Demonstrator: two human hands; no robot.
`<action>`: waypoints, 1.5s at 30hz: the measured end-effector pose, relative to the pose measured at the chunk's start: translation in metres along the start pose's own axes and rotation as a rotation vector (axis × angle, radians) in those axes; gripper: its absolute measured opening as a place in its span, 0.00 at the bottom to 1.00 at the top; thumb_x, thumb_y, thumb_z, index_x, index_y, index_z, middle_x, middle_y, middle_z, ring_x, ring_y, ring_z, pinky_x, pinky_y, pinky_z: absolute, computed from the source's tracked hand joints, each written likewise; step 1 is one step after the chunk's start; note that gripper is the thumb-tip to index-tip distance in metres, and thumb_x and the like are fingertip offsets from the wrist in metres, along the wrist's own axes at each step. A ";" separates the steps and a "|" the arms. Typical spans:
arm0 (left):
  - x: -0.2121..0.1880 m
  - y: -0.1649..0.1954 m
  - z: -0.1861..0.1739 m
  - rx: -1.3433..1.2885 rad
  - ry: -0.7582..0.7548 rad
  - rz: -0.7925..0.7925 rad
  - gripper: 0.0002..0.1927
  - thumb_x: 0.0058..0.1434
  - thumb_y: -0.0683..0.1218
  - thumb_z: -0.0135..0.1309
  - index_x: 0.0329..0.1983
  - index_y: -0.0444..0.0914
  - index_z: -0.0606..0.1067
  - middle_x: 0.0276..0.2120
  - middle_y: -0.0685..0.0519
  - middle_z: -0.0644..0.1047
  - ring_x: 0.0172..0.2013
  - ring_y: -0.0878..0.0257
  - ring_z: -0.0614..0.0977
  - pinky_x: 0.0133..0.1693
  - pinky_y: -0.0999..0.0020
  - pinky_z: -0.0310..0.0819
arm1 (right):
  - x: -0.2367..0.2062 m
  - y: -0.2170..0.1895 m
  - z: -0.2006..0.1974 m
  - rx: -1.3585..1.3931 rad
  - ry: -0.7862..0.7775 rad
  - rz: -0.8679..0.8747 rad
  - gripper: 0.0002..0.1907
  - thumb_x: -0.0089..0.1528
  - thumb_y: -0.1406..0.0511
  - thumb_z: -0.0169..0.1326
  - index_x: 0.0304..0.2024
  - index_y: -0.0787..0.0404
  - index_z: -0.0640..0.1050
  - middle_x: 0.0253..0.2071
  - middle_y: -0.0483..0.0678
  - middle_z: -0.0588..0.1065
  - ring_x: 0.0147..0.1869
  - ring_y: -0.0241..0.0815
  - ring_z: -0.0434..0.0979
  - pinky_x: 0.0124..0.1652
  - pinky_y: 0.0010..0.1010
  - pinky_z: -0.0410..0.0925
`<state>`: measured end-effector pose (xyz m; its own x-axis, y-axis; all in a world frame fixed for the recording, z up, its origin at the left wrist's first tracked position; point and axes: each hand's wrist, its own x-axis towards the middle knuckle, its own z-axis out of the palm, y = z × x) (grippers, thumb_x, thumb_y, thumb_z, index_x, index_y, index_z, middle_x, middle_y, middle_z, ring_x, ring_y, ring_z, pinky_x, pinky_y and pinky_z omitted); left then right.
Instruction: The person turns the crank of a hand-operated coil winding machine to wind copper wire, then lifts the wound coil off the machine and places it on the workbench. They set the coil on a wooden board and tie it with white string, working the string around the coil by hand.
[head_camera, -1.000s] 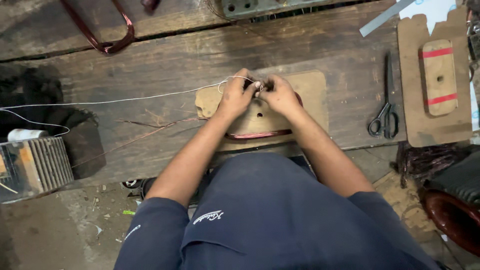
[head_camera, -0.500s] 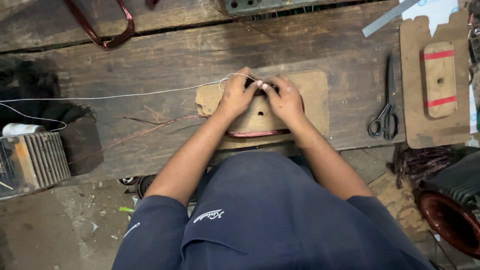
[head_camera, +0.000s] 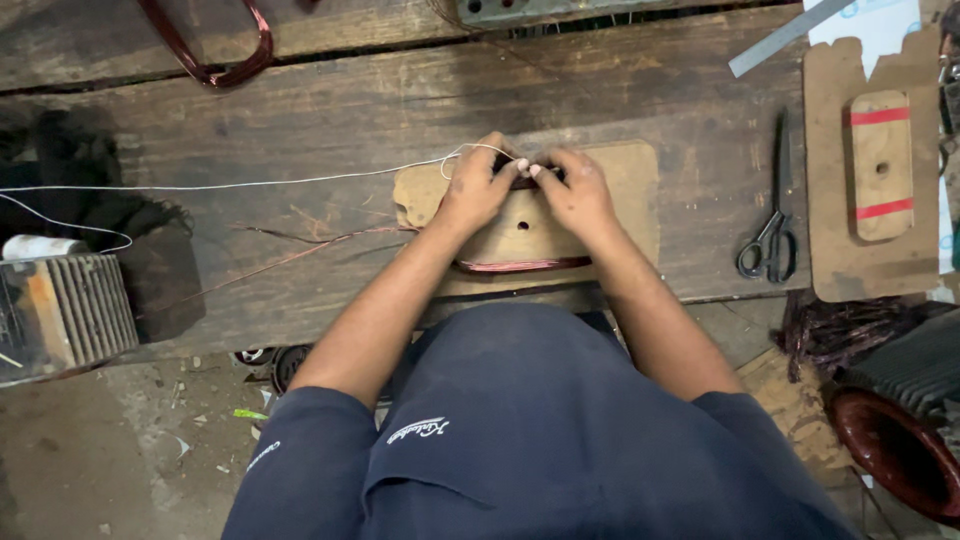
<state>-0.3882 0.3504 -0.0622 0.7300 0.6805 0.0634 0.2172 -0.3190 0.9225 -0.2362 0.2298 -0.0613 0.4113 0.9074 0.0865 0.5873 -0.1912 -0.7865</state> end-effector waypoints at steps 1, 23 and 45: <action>0.000 0.000 0.000 -0.031 -0.016 -0.031 0.08 0.64 0.43 0.57 0.38 0.33 0.74 0.34 0.43 0.80 0.38 0.47 0.83 0.41 0.55 0.75 | -0.001 -0.004 -0.003 -0.034 0.013 -0.027 0.07 0.63 0.66 0.58 0.40 0.63 0.79 0.39 0.56 0.77 0.44 0.57 0.77 0.44 0.44 0.69; 0.003 -0.018 0.028 0.096 0.300 -0.034 0.07 0.64 0.41 0.57 0.38 0.35 0.70 0.30 0.42 0.76 0.37 0.41 0.79 0.40 0.47 0.69 | -0.026 -0.027 0.003 0.277 -0.064 0.143 0.04 0.63 0.68 0.51 0.35 0.64 0.75 0.33 0.51 0.78 0.37 0.46 0.80 0.41 0.35 0.71; 0.080 -0.036 -0.028 -0.057 -0.650 0.136 0.07 0.66 0.41 0.57 0.37 0.35 0.71 0.28 0.53 0.79 0.31 0.65 0.80 0.35 0.64 0.73 | -0.035 -0.044 0.013 -0.316 -0.104 -0.134 0.15 0.63 0.65 0.51 0.50 0.66 0.68 0.47 0.65 0.72 0.47 0.67 0.74 0.43 0.54 0.68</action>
<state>-0.3562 0.4346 -0.0797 0.9945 0.0950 -0.0452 0.0740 -0.3261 0.9424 -0.2857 0.2115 -0.0374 0.2523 0.9624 0.1006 0.8243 -0.1593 -0.5432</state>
